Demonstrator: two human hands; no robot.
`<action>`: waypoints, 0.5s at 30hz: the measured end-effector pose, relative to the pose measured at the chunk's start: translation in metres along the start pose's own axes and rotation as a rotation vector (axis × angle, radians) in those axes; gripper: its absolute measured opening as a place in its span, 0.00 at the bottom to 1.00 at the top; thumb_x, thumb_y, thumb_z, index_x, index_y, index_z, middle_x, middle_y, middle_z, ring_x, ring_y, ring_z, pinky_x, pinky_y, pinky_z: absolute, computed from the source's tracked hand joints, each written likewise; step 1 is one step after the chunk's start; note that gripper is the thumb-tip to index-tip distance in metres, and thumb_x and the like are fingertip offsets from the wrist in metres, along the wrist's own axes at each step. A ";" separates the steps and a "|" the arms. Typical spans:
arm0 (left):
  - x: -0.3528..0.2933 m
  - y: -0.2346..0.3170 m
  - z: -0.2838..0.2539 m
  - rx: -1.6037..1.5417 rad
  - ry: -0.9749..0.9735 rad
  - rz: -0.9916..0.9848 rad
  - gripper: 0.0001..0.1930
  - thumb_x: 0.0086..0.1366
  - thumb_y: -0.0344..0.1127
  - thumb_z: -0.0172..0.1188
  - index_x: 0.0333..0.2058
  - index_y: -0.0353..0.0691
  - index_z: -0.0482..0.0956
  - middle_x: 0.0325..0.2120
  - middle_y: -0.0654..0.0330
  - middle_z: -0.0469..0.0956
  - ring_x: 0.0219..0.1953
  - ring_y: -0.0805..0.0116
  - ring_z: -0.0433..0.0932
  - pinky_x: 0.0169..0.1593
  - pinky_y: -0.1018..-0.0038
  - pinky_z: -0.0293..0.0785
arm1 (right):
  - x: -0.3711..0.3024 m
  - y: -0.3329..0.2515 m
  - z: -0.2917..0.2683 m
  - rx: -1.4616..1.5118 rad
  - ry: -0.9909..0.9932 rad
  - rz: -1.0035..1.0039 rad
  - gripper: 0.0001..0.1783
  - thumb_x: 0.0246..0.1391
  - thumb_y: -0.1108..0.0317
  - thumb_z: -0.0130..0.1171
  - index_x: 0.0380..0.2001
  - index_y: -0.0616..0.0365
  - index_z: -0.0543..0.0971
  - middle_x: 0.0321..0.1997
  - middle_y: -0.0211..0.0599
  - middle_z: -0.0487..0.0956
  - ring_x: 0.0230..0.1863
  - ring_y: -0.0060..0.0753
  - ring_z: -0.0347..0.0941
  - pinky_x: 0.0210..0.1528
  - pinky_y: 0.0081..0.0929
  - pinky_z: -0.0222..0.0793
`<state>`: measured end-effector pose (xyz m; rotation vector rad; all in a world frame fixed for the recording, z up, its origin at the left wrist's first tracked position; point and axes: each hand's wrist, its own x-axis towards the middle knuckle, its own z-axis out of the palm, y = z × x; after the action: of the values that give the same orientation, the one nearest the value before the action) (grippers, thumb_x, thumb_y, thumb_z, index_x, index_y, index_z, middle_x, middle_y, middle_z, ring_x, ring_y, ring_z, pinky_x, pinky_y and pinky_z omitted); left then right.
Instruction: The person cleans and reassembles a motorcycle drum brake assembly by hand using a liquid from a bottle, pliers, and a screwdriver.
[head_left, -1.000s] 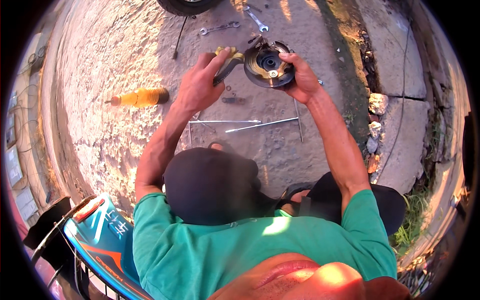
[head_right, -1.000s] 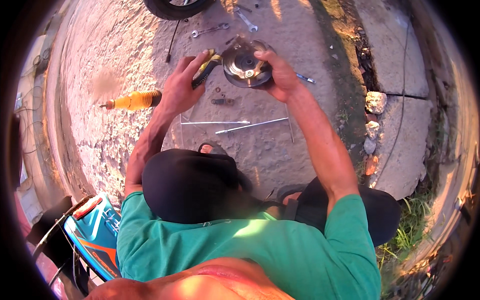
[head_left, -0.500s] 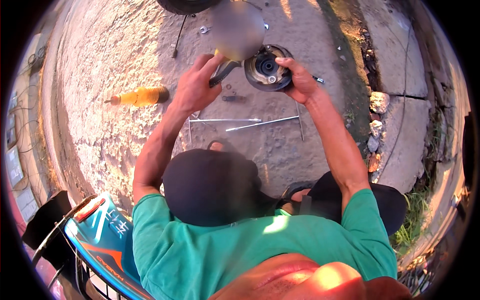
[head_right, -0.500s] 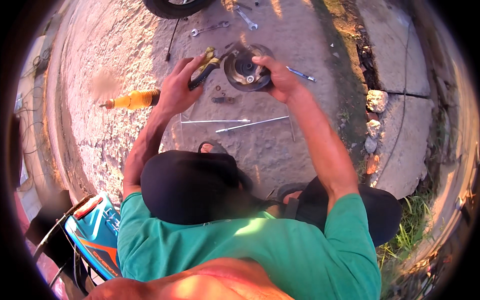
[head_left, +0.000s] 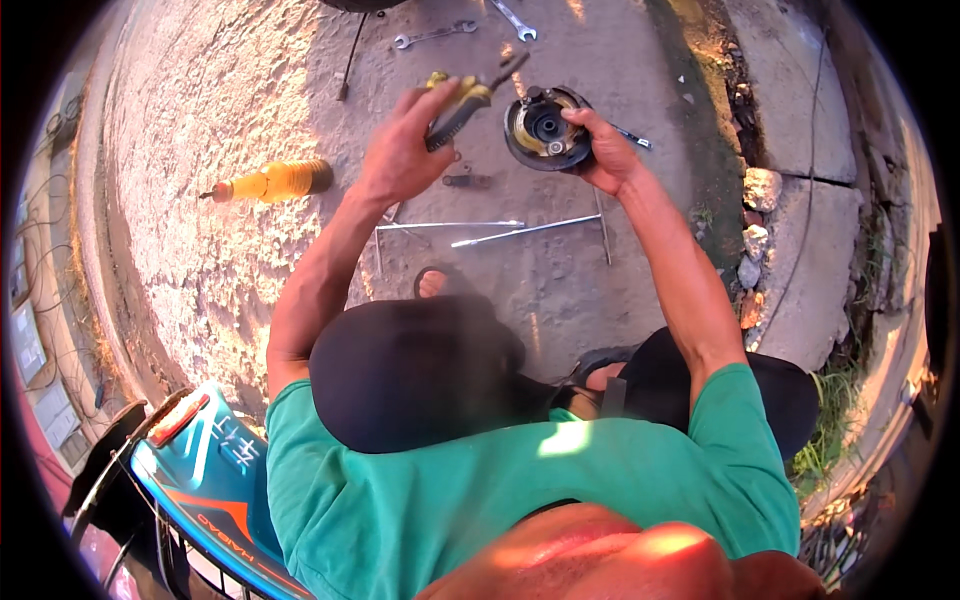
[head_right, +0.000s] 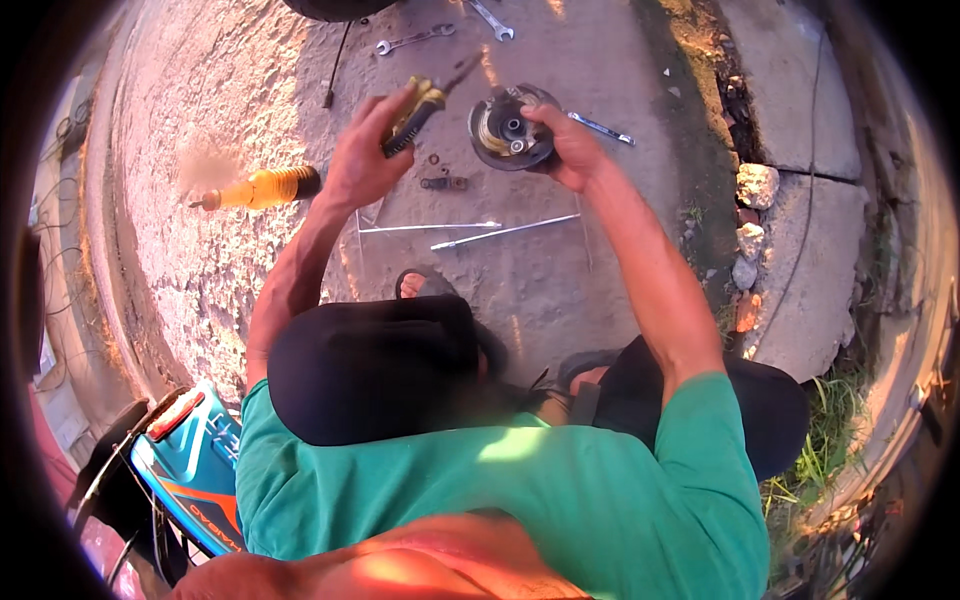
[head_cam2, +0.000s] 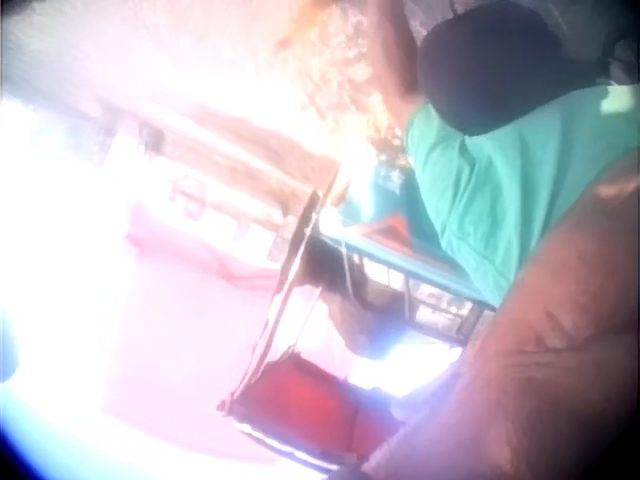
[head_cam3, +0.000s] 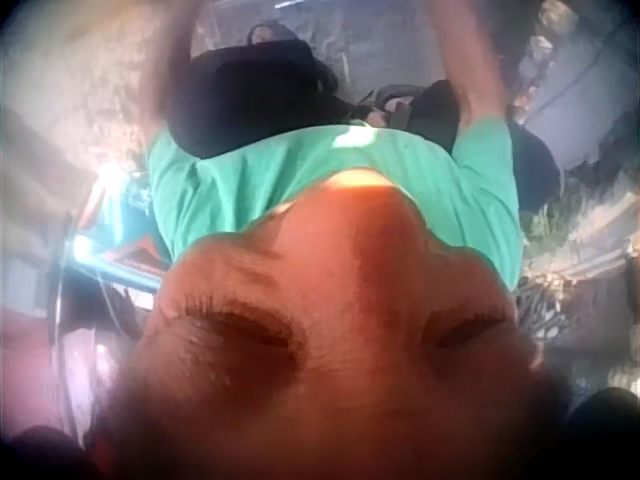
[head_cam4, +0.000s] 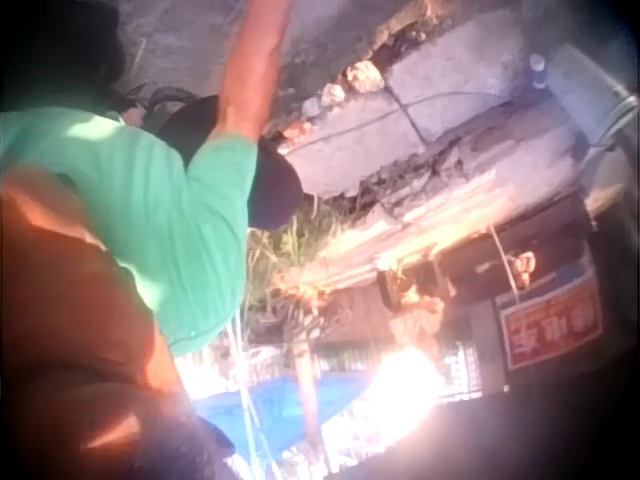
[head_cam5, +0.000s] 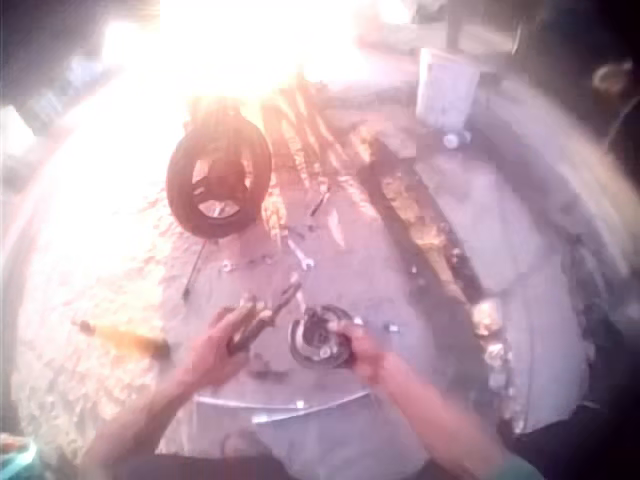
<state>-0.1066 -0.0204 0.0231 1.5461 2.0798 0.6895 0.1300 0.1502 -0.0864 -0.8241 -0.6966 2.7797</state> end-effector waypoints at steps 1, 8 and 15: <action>-0.004 -0.002 0.002 -0.030 0.059 0.045 0.38 0.57 0.24 0.64 0.68 0.45 0.70 0.57 0.50 0.74 0.55 0.51 0.79 0.57 0.63 0.77 | -0.003 0.004 -0.002 -0.007 0.024 0.002 0.29 0.60 0.55 0.65 0.61 0.54 0.75 0.55 0.35 0.83 0.52 0.31 0.83 0.57 0.40 0.82; -0.011 -0.020 0.021 0.143 -0.139 0.052 0.41 0.55 0.27 0.66 0.69 0.52 0.68 0.54 0.51 0.75 0.50 0.46 0.80 0.51 0.61 0.79 | -0.005 0.001 0.010 -0.165 0.179 -0.028 0.19 0.58 0.56 0.68 0.45 0.57 0.81 0.41 0.31 0.84 0.38 0.28 0.83 0.48 0.34 0.83; -0.014 -0.008 0.012 -0.054 0.078 0.073 0.40 0.55 0.25 0.65 0.69 0.47 0.70 0.54 0.51 0.75 0.48 0.52 0.82 0.51 0.65 0.79 | -0.005 0.014 -0.001 -0.230 0.124 -0.072 0.12 0.59 0.58 0.68 0.32 0.54 0.80 0.30 0.27 0.80 0.34 0.24 0.80 0.42 0.30 0.79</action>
<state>-0.1013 -0.0345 0.0097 1.5947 2.0516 0.8381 0.1342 0.1368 -0.0915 -0.9819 -1.0149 2.5912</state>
